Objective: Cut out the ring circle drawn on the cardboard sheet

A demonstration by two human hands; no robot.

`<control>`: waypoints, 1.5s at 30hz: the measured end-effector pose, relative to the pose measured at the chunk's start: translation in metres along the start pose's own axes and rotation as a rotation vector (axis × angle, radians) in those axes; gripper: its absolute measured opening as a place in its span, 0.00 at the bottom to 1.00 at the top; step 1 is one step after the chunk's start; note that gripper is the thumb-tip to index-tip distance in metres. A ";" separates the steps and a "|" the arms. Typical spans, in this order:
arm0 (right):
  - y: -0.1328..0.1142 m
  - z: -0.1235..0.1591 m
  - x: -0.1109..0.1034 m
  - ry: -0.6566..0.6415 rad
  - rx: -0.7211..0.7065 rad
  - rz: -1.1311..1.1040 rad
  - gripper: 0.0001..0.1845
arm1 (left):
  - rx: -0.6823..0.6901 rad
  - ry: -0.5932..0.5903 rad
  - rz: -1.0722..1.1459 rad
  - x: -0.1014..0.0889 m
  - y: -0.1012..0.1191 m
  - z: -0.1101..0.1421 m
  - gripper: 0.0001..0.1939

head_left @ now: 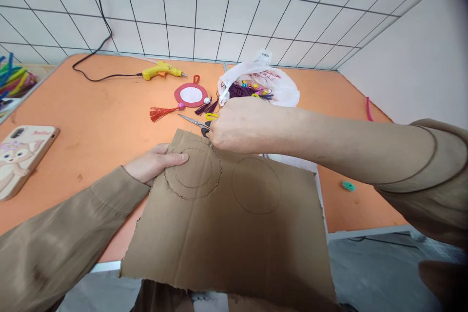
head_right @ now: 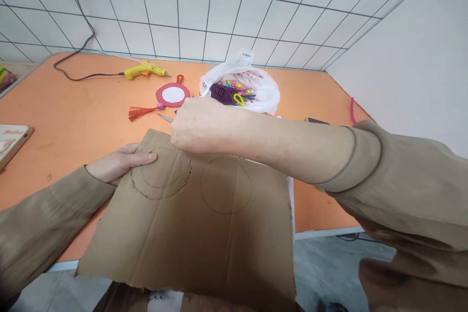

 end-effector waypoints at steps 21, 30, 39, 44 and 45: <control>-0.002 0.006 0.007 -0.025 0.049 -0.066 0.15 | -0.010 0.013 -0.001 0.002 0.003 0.001 0.16; 0.007 0.011 0.010 0.186 0.187 -0.363 0.18 | -0.004 0.010 -0.013 0.002 0.004 0.001 0.18; 0.021 0.018 0.005 0.171 0.209 -0.355 0.13 | -0.007 -0.021 0.005 0.005 0.008 0.004 0.14; 0.038 0.025 0.006 0.312 0.430 -0.673 0.18 | -0.005 -0.024 0.013 0.006 0.009 0.004 0.14; 0.041 0.023 0.010 0.338 0.435 -0.788 0.18 | -0.006 -0.026 0.014 0.006 0.009 0.003 0.15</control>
Point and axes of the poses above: each hand's wrist, its own z-axis away from the middle knuckle, its own x-axis out of the palm, y = z × x, the point moved 5 cm from there along -z, towards the middle knuckle, and after that the axes turned 13 degrees about -z, right-handed, at the moved point
